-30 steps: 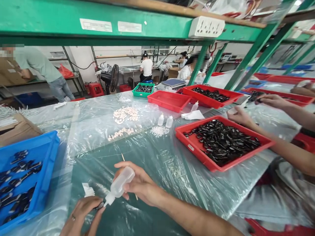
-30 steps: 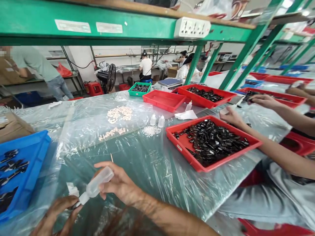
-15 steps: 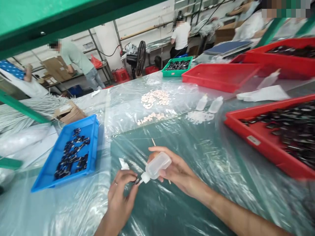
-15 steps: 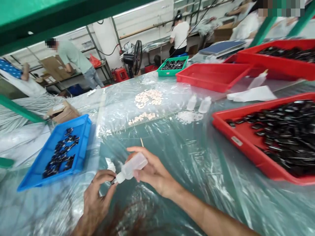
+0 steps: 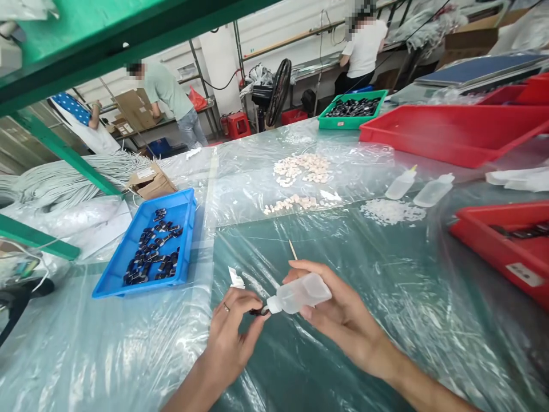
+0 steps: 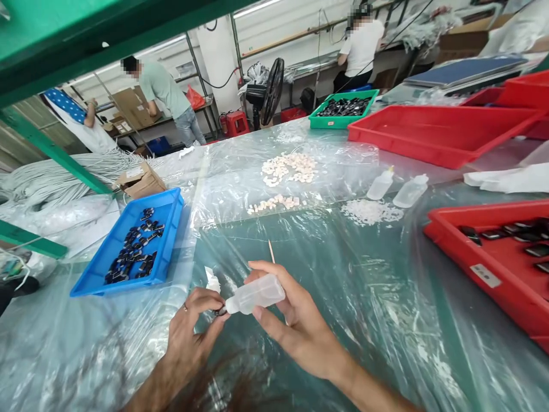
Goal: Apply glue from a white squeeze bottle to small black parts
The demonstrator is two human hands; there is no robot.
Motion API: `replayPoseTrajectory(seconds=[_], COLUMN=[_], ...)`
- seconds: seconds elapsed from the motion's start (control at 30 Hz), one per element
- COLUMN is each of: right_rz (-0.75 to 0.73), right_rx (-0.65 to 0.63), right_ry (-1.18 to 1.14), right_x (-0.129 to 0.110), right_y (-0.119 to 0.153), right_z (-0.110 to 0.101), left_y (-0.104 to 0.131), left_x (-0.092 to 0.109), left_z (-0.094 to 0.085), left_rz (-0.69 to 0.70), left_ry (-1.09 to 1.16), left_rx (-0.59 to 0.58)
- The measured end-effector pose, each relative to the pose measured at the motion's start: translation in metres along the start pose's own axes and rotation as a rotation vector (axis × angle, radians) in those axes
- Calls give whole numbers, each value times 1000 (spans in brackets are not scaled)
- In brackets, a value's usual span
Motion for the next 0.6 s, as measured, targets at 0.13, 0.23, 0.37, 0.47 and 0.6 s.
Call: replayPoseTrajectory(seconds=[0.13,0.23,0.37,0.47,0.6], right_rz=[-140,-225,-272,-289,-335], right_rx=[16,9,-5,-16,-31], right_ry=[170,277,366,398,457], right_x=[-14,-23,-26,-27,-29], right_y=[5,8,11,12,15], right_z=[1,4,6,7,8], left_y=[1,1,1,2,2], left_x=[-1,-1,0,0,1], left_z=[1,0,1,2,2], left_rz=[3,3,7,9,19], left_ry=[7,25,32,16,-24], left_rx=[-11,-17,-35,-46,-47])
Point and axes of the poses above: each hand's wrist, its own y-axis away from the middle knuckle, its own z-axis out of the palm, x = y × z, the point moved 9 cm from there along -y, towards the middle knuckle, and after that the axes turned 12 degrees about -z, right-handed, at the moved point
